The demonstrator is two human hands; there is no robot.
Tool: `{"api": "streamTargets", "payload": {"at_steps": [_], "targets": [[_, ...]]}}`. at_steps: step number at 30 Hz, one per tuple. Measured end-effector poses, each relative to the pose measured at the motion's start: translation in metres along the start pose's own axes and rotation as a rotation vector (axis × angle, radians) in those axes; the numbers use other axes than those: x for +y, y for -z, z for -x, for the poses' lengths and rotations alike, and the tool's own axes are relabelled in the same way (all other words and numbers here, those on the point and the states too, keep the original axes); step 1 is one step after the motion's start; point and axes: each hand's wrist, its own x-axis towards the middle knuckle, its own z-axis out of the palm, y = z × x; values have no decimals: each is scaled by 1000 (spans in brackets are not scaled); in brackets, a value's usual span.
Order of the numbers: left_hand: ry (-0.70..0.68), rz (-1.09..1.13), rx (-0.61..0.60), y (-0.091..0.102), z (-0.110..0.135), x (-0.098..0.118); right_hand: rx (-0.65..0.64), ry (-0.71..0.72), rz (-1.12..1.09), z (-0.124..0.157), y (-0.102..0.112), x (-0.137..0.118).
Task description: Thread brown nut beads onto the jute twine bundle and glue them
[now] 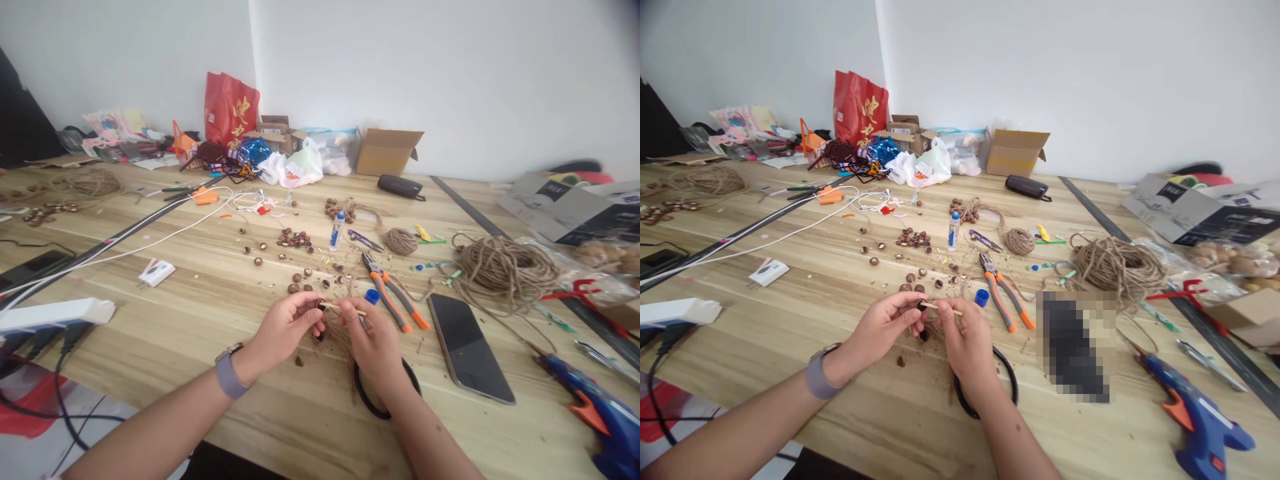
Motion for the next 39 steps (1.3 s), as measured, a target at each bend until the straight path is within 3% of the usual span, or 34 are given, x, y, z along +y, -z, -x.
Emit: {"api": "streamTargets", "payload": {"at_steps": [5,10,15,29,39], "targets": [[14,34,1,0,-2,-2,1,-23,-37,0,-1,0],[36,143,-7,-2,-3,0,-24,-118,-247,-2,0,5],[40,181,6,-4,-3,4,64,-234,-422,-5,2,10],[25,105,1,0,-3,1,3,-112,-236,-2,3,3],[39,171,-2,-3,0,8,-16,-60,-174,-1,-1,7]]}}
